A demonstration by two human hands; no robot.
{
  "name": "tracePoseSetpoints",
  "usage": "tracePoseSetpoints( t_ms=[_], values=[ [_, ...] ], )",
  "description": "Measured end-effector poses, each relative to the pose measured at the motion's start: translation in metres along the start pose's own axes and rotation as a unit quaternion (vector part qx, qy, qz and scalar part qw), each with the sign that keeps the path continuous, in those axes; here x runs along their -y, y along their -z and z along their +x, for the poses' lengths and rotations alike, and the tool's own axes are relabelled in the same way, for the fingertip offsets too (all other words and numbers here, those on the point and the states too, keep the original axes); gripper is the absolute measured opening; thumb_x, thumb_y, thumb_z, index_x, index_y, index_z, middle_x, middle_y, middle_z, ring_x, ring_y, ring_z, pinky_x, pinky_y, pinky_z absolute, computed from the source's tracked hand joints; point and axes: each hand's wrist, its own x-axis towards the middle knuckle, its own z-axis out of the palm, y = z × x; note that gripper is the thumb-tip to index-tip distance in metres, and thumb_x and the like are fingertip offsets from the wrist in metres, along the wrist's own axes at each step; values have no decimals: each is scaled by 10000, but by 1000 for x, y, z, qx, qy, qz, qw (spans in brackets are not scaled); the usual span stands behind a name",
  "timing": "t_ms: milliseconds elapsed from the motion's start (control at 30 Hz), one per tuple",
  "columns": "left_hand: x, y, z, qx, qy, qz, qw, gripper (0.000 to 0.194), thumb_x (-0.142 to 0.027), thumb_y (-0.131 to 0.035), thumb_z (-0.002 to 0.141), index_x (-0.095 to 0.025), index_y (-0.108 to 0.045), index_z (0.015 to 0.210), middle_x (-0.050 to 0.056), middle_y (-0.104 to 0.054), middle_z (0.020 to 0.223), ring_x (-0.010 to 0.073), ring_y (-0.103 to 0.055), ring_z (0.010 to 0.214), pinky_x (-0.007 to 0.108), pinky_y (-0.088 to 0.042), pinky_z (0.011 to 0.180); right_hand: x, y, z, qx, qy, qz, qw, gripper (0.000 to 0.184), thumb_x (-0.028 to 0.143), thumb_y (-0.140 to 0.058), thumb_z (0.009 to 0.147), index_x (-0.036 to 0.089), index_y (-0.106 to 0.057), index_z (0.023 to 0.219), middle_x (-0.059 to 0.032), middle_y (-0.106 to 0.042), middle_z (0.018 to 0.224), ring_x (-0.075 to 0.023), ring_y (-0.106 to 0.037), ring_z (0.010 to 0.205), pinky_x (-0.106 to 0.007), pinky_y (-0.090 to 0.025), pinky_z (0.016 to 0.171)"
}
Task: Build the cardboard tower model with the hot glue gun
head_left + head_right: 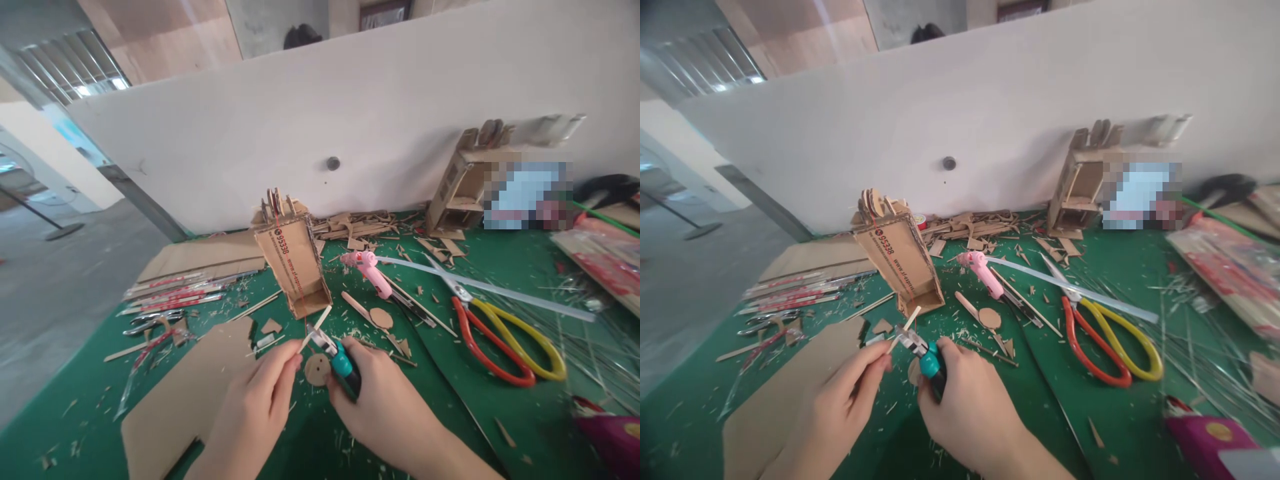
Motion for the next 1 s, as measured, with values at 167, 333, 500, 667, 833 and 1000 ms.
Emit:
tracePoseSetpoints(
  t_ms=[167,333,500,667,833,1000],
  values=[
    [2,5,0,5,-17,16,1000,264,-267,-448,934,-222,-654,1092,81,-749,889,200,-712,765,267,-570,713,1,2,-1,5,20,25,999,111,295,-551,803,217,-539,881,-40,-640,775,-188,-606,680,-260,-370,590],
    [3,7,-2,6,-35,27,999,264,-247,-433,942,-223,-644,1100,77,-747,896,184,-711,740,253,-573,714,1,7,-3,4,44,44,998,82,287,-520,825,218,-538,865,-34,-637,795,-183,-587,693,-268,-376,595],
    [3,6,-3,9,-45,43,998,255,-232,-452,937,-216,-647,1101,73,-745,897,181,-707,755,247,-569,708,-2,3,0,15,24,41,999,115,336,-506,843,223,-532,838,-29,-628,757,-182,-579,668,-270,-380,590],
    [9,2,-2,25,-21,40,999,281,-260,-436,945,-213,-638,1135,88,-740,927,198,-705,798,266,-559,713,-3,-2,5,41,-3,43,998,132,341,-523,824,221,-526,769,-17,-614,668,-157,-542,573,-258,-359,528],
    [12,4,13,51,4,62,997,296,-287,-386,962,-206,-632,1105,83,-736,872,201,-698,738,266,-521,628,3,1,20,69,-37,49,996,170,324,-557,784,227,-481,667,17,-570,601,-126,-473,507,-245,-327,476],
    [-4,15,43,104,35,138,984,321,-277,-326,967,-228,-643,953,46,-714,756,194,-669,629,243,-436,510,8,4,46,147,-113,53,981,275,396,-628,737,216,-469,605,9,-533,563,-121,-456,443,-252,-322,417]
  ],
)
